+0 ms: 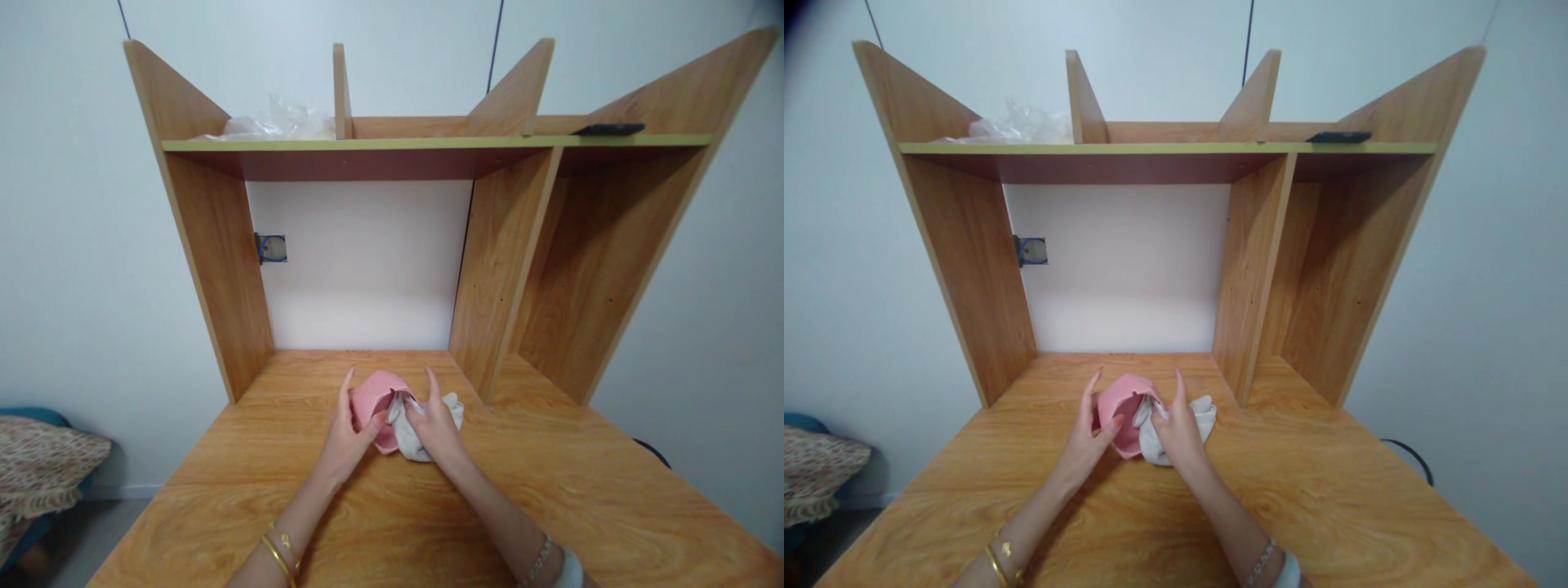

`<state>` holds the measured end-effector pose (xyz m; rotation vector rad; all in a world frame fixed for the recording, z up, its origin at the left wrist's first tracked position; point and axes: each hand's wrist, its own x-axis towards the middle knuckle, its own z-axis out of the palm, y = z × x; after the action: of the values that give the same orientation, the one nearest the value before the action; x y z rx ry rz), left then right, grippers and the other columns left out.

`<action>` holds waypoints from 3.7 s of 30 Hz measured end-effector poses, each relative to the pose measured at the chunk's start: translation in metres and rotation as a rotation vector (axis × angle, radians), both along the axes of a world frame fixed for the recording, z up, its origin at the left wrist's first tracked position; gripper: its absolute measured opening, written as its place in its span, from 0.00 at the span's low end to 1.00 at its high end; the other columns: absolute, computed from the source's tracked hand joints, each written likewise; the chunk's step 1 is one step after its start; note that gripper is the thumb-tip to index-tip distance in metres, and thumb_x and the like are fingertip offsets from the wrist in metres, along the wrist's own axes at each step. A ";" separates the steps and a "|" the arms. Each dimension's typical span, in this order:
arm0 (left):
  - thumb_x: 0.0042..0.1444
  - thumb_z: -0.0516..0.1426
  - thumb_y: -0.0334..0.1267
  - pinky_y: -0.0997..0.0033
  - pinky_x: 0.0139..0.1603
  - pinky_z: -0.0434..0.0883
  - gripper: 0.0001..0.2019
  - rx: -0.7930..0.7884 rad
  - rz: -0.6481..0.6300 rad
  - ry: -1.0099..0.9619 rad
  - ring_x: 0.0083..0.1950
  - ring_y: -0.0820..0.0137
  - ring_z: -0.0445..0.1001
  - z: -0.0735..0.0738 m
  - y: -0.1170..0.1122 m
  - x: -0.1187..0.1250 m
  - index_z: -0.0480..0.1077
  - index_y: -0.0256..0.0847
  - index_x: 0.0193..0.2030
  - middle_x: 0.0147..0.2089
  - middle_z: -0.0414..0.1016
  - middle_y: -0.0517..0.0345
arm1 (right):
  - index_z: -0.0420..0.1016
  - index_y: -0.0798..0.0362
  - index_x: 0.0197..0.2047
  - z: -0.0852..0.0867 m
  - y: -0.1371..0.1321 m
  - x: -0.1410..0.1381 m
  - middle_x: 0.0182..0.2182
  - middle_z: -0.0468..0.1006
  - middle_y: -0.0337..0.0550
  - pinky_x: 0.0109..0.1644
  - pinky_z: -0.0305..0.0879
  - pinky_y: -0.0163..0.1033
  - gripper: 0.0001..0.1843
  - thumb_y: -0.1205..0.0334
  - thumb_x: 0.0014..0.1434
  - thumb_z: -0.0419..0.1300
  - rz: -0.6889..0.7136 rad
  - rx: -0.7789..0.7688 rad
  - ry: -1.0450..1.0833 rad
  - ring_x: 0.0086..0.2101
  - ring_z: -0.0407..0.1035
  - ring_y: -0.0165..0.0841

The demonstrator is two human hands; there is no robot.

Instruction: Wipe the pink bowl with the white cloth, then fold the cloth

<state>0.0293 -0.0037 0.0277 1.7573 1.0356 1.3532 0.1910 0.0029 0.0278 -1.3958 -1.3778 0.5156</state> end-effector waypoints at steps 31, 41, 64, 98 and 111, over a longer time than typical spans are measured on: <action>0.42 0.57 0.43 0.62 0.41 0.66 0.36 0.114 0.178 0.494 0.36 0.60 0.72 0.014 -0.013 -0.003 0.53 0.43 0.60 0.38 0.74 0.54 | 0.48 0.55 0.62 0.006 -0.004 0.004 0.18 0.70 0.36 0.26 0.53 0.34 0.43 0.59 0.44 0.60 -0.125 -0.064 -0.292 0.23 0.67 0.36; 0.47 0.54 0.47 0.64 0.39 0.67 0.33 0.022 0.278 0.427 0.34 0.61 0.73 0.010 -0.010 -0.004 0.53 0.42 0.61 0.34 0.74 0.54 | 0.45 0.55 0.62 -0.005 0.000 0.000 0.38 0.73 0.43 0.38 0.62 0.38 0.38 0.64 0.47 0.53 0.091 -0.017 -0.031 0.30 0.68 0.32; 0.46 0.58 0.41 0.64 0.57 0.58 0.37 0.054 0.079 0.027 0.58 0.63 0.60 -0.005 -0.004 0.013 0.46 0.40 0.61 0.59 0.59 0.48 | 0.50 0.59 0.58 -0.007 0.011 0.001 0.37 0.73 0.47 0.39 0.63 0.39 0.42 0.61 0.40 0.59 -0.080 -0.088 -0.029 0.35 0.69 0.37; 0.46 0.59 0.47 0.64 0.51 0.64 0.45 -0.064 -0.137 -0.127 0.54 0.63 0.64 -0.008 0.000 0.015 0.34 0.44 0.63 0.59 0.55 0.45 | 0.47 0.58 0.59 -0.020 0.016 0.005 0.51 0.66 0.52 0.51 0.58 0.41 0.34 0.63 0.48 0.52 0.012 -0.007 0.135 0.48 0.63 0.36; 0.44 0.57 0.39 0.61 0.46 0.65 0.37 0.043 0.172 0.434 0.45 0.60 0.70 0.008 -0.012 0.003 0.48 0.43 0.62 0.50 0.69 0.51 | 0.47 0.60 0.60 0.008 0.002 0.008 0.38 0.74 0.48 0.37 0.61 0.37 0.43 0.62 0.42 0.59 -0.040 -0.199 -0.209 0.35 0.69 0.36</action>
<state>0.0328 -0.0157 0.0359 2.0890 1.4263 1.1206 0.1990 0.0052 0.0356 -1.6739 -1.4927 0.5014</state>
